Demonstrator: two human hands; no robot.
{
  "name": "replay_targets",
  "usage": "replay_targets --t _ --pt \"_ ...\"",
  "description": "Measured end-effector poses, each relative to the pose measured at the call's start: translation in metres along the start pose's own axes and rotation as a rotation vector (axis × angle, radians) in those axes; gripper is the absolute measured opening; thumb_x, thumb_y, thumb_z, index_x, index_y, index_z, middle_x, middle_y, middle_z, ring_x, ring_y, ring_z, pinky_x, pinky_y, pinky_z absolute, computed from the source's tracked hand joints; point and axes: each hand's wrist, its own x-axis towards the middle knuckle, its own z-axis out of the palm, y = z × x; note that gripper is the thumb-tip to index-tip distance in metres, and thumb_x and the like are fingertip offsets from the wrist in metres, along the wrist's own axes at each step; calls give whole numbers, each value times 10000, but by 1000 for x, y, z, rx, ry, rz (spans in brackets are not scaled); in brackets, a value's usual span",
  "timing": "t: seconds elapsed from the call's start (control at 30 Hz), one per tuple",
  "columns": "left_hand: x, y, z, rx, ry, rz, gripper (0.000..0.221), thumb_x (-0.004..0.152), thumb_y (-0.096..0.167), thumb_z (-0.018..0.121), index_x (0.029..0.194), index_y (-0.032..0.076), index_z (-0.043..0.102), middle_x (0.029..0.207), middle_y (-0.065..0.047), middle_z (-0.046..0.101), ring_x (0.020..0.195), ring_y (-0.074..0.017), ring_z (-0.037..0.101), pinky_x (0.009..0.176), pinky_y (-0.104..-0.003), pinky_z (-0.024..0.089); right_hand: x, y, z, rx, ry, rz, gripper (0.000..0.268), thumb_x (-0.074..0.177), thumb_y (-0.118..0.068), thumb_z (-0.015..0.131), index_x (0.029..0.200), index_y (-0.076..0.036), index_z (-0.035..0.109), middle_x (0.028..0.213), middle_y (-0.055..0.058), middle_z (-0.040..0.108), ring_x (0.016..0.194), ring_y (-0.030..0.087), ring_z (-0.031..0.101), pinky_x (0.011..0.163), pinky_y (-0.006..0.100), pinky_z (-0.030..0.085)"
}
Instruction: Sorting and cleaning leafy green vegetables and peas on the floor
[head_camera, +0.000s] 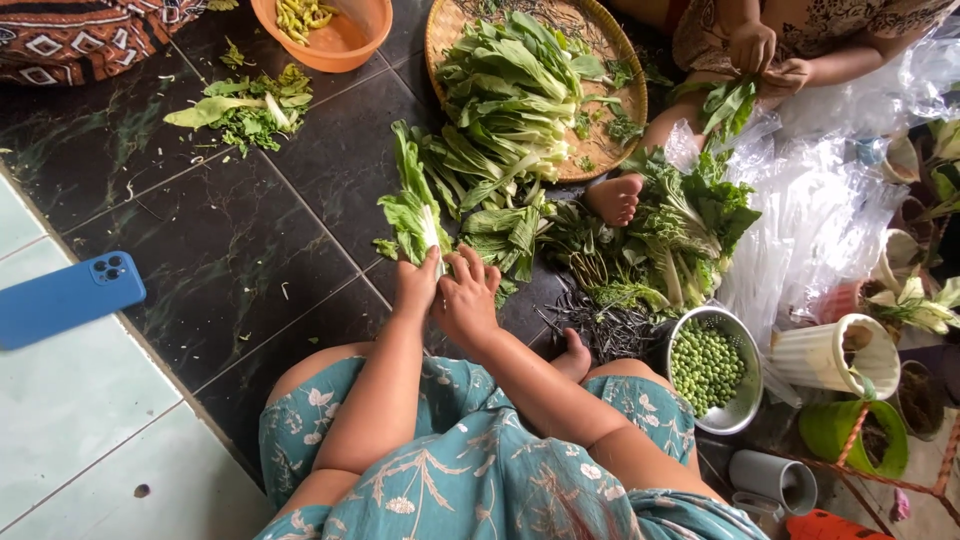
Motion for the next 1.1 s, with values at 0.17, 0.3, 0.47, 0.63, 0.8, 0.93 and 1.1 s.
replay_targets --t 0.17,0.3,0.47,0.63,0.8,0.93,1.1 --pt "-1 4 0 -139 189 179 541 1020 211 666 1418 -84 450 1361 -346 572 1317 -446 539 1104 -544 441 -12 1 7 22 -13 0 157 686 -240 690 684 -162 554 1005 19 526 1059 317 507 789 457 329" --pt "4 -7 2 -303 317 80 589 1012 279 673 1408 -102 460 1355 -339 580 1318 -426 555 1101 -502 466 -26 0 -2 0 -22 -61 194 629 -240 692 695 -160 529 960 30 514 1010 316 507 763 447 323" --pt "4 -4 -10 -471 448 -104 630 1008 363 700 1333 -146 523 1274 -356 618 1245 -424 618 1047 -493 529 -68 25 -15 -26 -117 -89 229 606 -311 678 731 -228 506 786 -23 488 884 243 526 763 421 361" --pt "15 -8 -8 -508 458 -68 647 1009 313 700 1397 -139 448 1332 -384 561 1290 -480 562 1076 -523 507 -124 78 -45 -120 -229 -11 195 616 -300 653 708 -226 498 706 -6 511 805 249 538 723 419 366" --pt "22 -7 -12 -552 465 -136 656 990 348 751 1440 -14 439 1362 -311 588 1294 -430 601 1070 -513 549 -179 143 -59 -297 -259 134 174 620 -303 702 680 -274 541 619 -55 532 791 204 567 736 421 398" --pt "20 -3 -13 -615 485 -149 687 961 338 789 1407 -49 438 1299 -330 618 1240 -444 647 1029 -540 571 -165 170 -97 -389 -132 173 165 656 -279 716 751 -300 584 671 -51 540 766 205 551 730 410 403" --pt "15 15 -10 -620 455 -155 683 930 353 809 1353 -99 522 1250 -335 642 1178 -421 693 991 -525 606 -149 215 -133 -363 105 289 146 798 -223 732 882 -305 643 807 -76 618 835 195 585 743 358 410"
